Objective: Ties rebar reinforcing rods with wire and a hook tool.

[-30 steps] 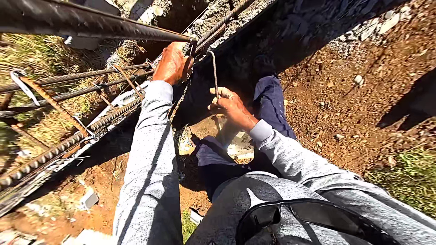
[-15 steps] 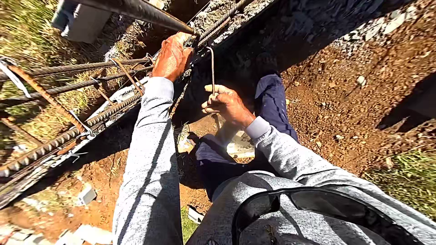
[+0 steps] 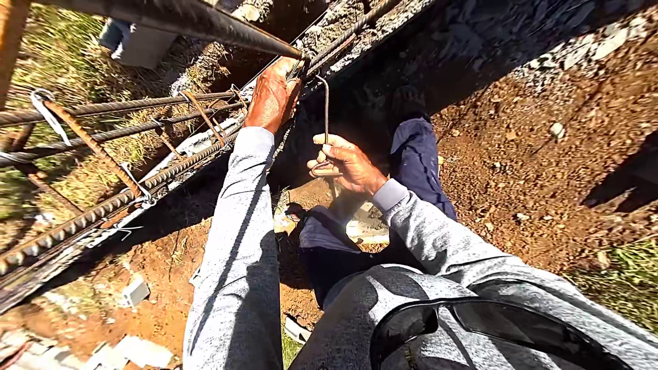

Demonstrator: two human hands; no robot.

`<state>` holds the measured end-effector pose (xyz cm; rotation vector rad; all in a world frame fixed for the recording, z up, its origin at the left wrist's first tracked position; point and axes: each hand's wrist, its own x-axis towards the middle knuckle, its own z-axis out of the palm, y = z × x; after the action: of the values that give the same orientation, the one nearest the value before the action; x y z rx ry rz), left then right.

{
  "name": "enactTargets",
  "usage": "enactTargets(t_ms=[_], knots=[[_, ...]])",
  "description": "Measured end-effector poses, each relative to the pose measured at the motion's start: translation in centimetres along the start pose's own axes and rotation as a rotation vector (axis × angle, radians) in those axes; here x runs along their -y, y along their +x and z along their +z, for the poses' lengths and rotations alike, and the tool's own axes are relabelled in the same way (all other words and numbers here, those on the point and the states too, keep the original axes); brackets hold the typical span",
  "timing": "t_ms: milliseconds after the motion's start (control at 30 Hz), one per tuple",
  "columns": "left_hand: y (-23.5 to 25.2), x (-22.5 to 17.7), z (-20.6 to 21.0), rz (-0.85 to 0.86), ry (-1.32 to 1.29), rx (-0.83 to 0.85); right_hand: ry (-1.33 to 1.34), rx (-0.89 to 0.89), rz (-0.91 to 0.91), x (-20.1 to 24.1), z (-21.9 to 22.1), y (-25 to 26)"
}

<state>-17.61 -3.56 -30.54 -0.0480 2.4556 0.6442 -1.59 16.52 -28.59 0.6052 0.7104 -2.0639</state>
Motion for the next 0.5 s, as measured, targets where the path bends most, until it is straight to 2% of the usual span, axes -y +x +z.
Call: enactTargets(t_ms=[33,100,200,500], knots=[[0.0,0.0,0.1,0.002,-0.004,-0.011,0.088,0.050,-0.014,-0.9,-2.1,2.3],[0.1,0.0,0.3,0.009,-0.010,-0.024,0.160,0.045,-0.017,-1.8,-3.6,4.3],[0.2,0.2,0.5,-0.011,-0.009,-0.018,0.164,0.016,-0.009,-1.8,-3.9,4.4],[0.0,0.7,1.1,-0.005,-0.056,-0.046,0.140,0.175,0.033,-0.3,-5.5,5.6]])
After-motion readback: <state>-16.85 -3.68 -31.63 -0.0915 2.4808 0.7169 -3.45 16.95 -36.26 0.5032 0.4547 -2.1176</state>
